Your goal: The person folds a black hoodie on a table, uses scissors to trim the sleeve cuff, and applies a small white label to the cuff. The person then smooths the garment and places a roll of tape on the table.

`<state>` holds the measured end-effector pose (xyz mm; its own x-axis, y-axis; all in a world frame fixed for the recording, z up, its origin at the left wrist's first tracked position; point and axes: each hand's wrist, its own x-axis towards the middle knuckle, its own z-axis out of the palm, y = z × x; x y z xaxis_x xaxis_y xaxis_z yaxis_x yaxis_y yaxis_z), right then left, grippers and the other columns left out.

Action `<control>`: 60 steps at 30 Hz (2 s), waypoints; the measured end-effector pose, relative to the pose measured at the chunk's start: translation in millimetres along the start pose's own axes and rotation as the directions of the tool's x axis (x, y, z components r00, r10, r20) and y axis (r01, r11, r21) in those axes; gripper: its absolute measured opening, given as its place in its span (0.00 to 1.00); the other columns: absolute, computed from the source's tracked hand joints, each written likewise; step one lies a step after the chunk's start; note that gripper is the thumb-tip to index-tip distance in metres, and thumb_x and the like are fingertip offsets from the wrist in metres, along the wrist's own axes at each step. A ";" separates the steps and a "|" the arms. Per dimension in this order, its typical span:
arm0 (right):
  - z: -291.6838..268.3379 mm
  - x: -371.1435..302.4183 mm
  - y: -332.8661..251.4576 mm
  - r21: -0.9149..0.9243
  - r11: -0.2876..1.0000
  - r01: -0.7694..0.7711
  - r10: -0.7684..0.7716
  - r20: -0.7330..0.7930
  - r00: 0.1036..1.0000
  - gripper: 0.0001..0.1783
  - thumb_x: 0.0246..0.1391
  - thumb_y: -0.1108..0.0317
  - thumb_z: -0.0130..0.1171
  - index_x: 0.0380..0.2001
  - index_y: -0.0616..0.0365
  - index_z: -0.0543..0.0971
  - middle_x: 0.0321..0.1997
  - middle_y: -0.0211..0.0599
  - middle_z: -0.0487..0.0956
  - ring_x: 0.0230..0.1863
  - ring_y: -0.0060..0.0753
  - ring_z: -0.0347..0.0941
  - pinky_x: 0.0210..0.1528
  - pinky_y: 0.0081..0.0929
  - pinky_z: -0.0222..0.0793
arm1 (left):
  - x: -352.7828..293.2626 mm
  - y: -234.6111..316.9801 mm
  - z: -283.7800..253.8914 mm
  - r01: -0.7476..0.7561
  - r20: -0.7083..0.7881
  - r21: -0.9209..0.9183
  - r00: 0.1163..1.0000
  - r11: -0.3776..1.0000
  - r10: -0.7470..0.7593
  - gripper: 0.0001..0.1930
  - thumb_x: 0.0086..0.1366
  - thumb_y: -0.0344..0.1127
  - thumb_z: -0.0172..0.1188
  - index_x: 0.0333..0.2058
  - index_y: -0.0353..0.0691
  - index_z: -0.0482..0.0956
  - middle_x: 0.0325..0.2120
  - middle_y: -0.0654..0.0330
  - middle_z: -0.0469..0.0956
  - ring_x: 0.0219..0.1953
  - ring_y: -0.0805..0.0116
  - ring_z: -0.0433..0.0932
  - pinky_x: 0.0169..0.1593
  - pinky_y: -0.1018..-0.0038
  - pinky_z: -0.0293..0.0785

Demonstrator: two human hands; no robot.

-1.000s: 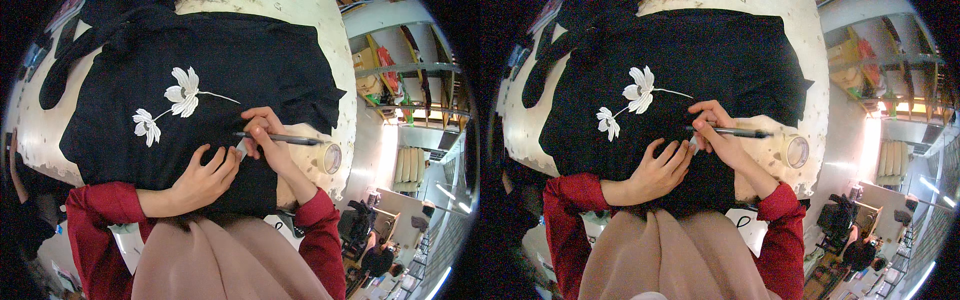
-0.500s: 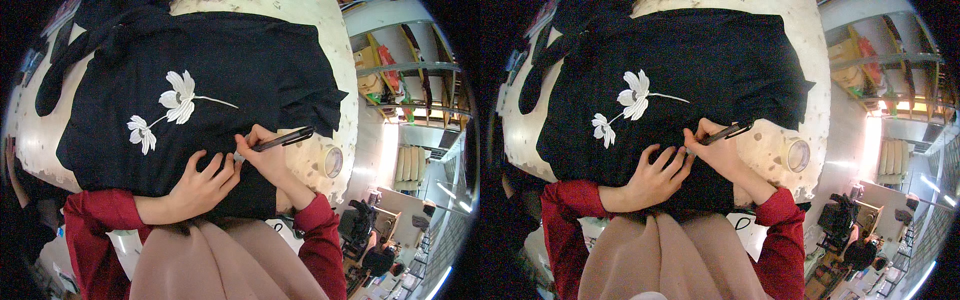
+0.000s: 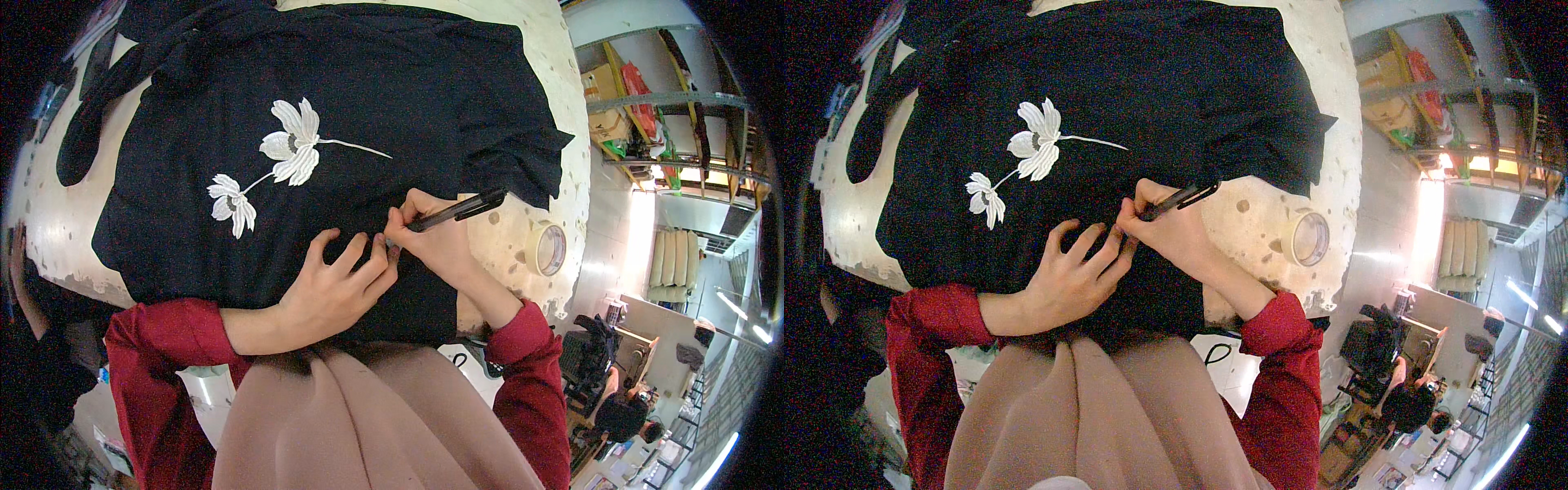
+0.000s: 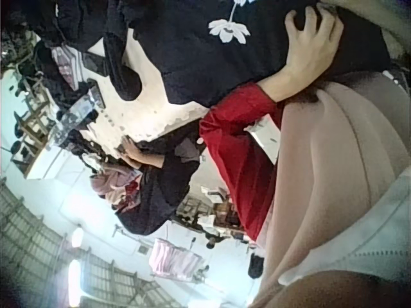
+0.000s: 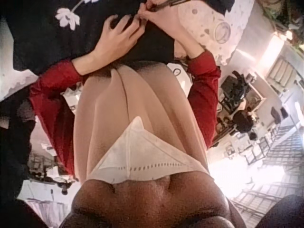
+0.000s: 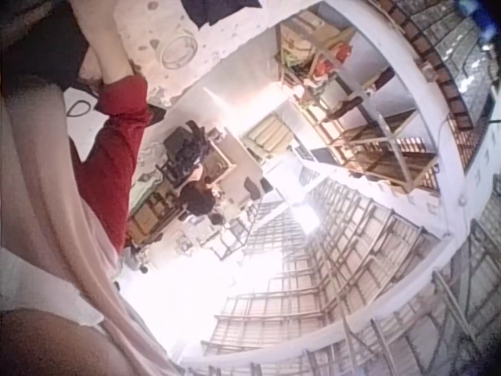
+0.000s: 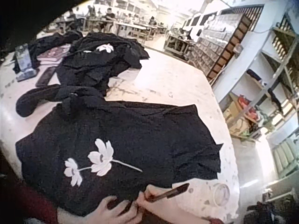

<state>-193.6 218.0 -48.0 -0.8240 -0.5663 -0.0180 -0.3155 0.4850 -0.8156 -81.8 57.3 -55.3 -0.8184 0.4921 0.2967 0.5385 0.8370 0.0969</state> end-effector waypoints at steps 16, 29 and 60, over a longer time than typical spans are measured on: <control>2.5 -2.0 3.9 0.031 0.999 -0.033 0.034 -0.035 0.999 0.15 0.53 0.72 0.62 0.17 0.60 0.69 0.15 0.23 0.67 0.21 0.09 0.59 0.20 0.17 0.55 | 1.8 -0.5 -3.7 -0.003 0.001 -0.017 1.000 1.000 0.003 0.20 0.59 0.38 0.54 0.51 0.40 0.74 0.47 0.56 0.70 0.50 0.62 0.69 0.52 0.54 0.67; 3.0 0.4 0.6 -0.042 0.998 0.051 -0.055 -0.091 0.994 0.15 0.52 0.73 0.61 0.17 0.59 0.67 0.14 0.23 0.64 0.19 0.10 0.56 0.19 0.19 0.54 | -0.2 0.8 0.8 -0.003 0.027 0.012 1.000 1.000 0.003 0.26 0.53 0.42 0.62 0.51 0.43 0.74 0.50 0.56 0.70 0.53 0.59 0.67 0.54 0.51 0.63; -4.6 6.5 -8.1 0.237 0.946 -0.222 0.250 -0.098 0.963 0.15 0.52 0.74 0.59 0.17 0.60 0.67 0.14 0.23 0.65 0.20 0.09 0.57 0.20 0.18 0.56 | 2.7 0.3 -1.2 0.034 0.087 -0.058 0.996 0.998 -0.029 0.33 0.52 0.42 0.64 0.58 0.41 0.70 0.56 0.54 0.67 0.53 0.59 0.67 0.56 0.53 0.62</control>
<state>-198.6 213.4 -38.8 -0.9187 -0.3589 -0.1648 -0.0043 0.4264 -0.9045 -83.6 58.7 -53.4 -0.8479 0.4870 0.2097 0.5212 0.8380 0.1615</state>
